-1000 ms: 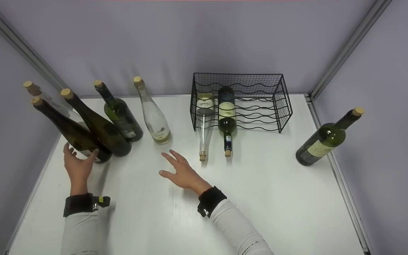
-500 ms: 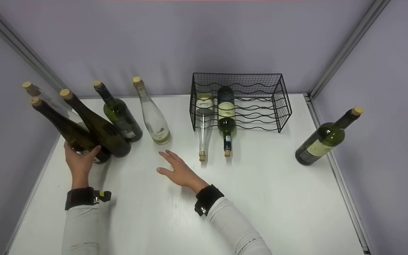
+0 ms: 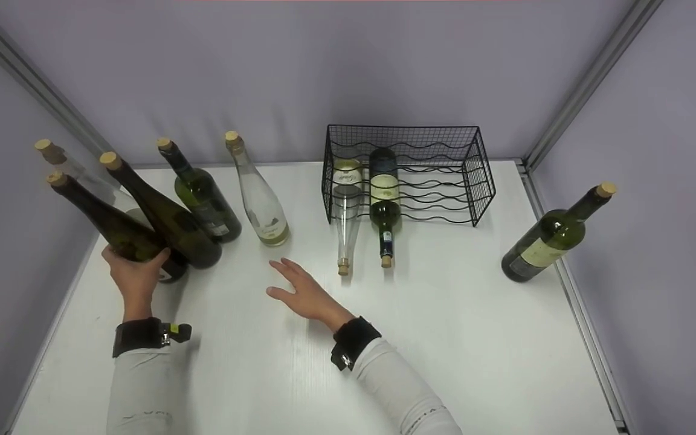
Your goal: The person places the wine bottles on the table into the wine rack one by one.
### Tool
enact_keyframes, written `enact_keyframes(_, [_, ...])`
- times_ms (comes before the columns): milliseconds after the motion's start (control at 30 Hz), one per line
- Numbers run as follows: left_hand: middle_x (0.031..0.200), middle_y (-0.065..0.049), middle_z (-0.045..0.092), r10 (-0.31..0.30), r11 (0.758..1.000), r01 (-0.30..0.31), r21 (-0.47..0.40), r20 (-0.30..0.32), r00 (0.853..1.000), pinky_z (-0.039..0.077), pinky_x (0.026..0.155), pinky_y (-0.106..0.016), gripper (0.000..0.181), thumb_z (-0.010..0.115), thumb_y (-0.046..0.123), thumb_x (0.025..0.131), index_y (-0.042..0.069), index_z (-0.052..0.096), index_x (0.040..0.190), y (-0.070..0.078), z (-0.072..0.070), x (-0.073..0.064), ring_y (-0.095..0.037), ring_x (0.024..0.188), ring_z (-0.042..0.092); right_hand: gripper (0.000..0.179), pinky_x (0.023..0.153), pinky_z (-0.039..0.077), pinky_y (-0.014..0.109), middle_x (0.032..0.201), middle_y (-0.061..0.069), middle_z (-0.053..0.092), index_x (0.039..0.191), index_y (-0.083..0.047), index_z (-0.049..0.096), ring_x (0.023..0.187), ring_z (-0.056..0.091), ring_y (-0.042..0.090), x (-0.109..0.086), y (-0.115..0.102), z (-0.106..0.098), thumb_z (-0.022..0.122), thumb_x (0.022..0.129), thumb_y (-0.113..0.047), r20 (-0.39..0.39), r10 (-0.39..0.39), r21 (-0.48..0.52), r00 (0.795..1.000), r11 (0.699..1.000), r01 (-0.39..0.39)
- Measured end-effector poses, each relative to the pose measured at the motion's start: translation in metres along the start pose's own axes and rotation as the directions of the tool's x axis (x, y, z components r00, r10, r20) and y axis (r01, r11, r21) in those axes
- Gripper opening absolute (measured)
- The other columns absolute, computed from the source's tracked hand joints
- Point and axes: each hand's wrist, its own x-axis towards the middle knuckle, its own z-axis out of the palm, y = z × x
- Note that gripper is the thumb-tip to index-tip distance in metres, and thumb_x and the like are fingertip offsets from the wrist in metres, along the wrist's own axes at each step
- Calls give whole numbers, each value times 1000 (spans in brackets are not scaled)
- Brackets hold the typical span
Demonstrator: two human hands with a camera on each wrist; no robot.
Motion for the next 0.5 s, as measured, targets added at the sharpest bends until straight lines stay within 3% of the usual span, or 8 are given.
enact_keyframes(300, [138, -19, 44, -13, 997, 11, -70, -20, 1000, 38, 102, -43, 93, 84, 15, 71, 7, 25, 142, -2, -1, -14, -29, 127, 45, 62, 114, 21, 51, 161, 9, 20, 156, -21, 29, 147, 16, 28, -2, -1, -3, 48, 102, -45, -21, -3, 17, 1000, 1000, 3])
enact_keyframes(500, [128, -17, 49, 37, 991, -38, -129, -14, 999, 40, 95, -43, 87, 82, 5, 69, 7, 28, 137, 1, 0, -31, -28, 116, 50, 59, 115, 20, 51, 161, 8, 21, 156, -22, 30, 147, 15, 26, -4, -3, -8, 48, 103, -41, -44, 10, 55, 999, 998, -8])
